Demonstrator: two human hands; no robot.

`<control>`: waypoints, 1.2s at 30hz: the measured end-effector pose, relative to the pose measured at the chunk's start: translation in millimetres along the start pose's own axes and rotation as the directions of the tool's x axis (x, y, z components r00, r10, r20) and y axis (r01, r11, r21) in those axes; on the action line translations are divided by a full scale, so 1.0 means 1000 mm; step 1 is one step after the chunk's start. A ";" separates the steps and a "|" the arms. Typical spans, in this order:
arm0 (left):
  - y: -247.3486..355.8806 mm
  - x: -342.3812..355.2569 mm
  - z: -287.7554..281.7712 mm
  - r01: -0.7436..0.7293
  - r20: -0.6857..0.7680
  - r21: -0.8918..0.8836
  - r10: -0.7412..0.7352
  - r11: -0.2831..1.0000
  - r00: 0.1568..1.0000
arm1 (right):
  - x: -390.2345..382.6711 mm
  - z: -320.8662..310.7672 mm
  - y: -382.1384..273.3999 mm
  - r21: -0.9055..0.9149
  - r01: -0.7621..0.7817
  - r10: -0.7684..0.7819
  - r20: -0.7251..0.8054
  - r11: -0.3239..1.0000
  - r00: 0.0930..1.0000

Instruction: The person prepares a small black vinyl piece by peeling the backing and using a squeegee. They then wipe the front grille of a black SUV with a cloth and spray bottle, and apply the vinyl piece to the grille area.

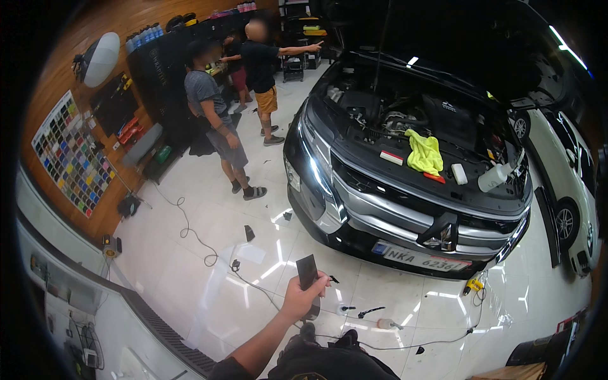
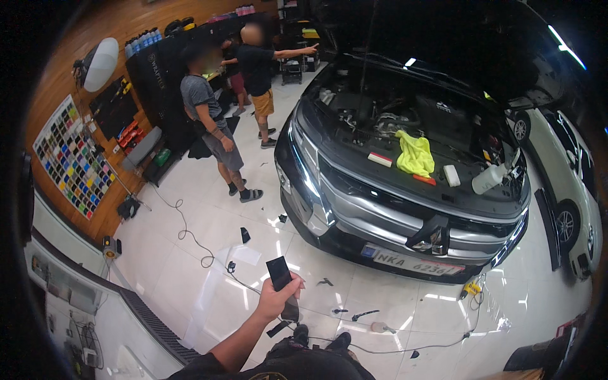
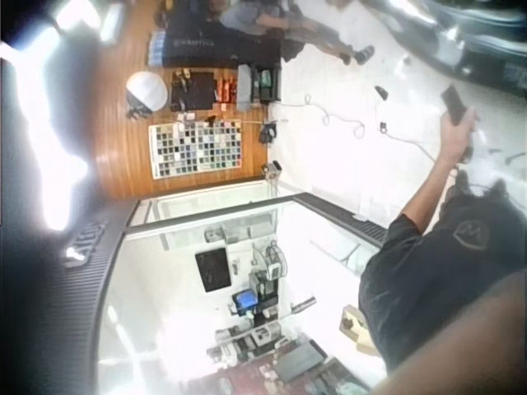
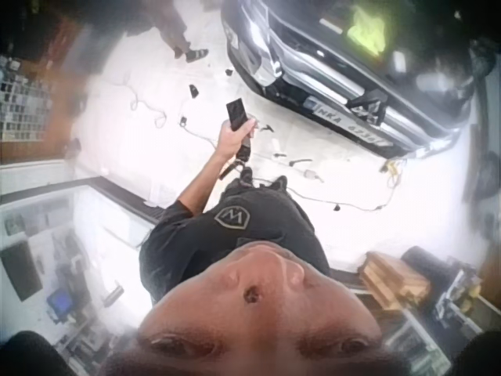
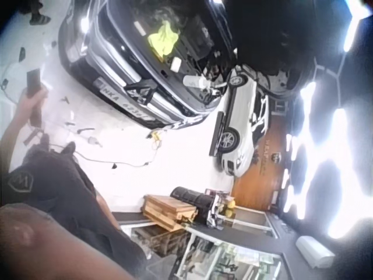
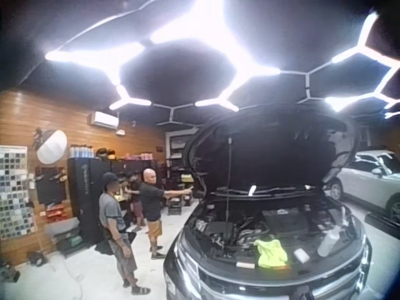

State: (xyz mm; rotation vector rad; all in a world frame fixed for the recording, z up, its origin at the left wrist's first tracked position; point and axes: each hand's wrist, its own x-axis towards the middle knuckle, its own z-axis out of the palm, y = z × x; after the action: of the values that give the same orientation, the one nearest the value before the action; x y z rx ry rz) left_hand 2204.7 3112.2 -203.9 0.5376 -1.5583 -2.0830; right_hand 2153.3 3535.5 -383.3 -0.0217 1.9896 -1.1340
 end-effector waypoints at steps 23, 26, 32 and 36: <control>-0.063 0.000 -0.099 0.262 0.050 0.276 -0.286 0.925 0.957 | -0.104 0.100 0.096 0.528 -0.320 0.379 -0.003 0.787 0.926; -0.064 0.001 -0.100 0.266 0.049 0.316 -0.295 0.911 0.954 | -0.116 0.116 0.091 0.527 -0.330 0.337 0.086 0.783 0.938; -0.057 0.006 -0.079 0.224 0.129 0.327 -0.278 0.918 0.952 | -0.143 0.137 0.072 0.399 -0.141 0.168 -0.033 0.906 0.985; -0.058 0.007 -0.064 0.198 0.196 0.346 -0.277 0.917 0.941 | -0.167 0.145 0.109 0.627 -0.434 0.232 0.380 0.647 0.895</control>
State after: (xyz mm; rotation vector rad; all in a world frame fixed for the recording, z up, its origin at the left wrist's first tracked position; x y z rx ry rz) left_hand 2227.7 3072.2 -277.1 0.6356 -2.0915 -2.1461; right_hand 2398.4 3561.9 -390.2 0.5520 1.1451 -1.4719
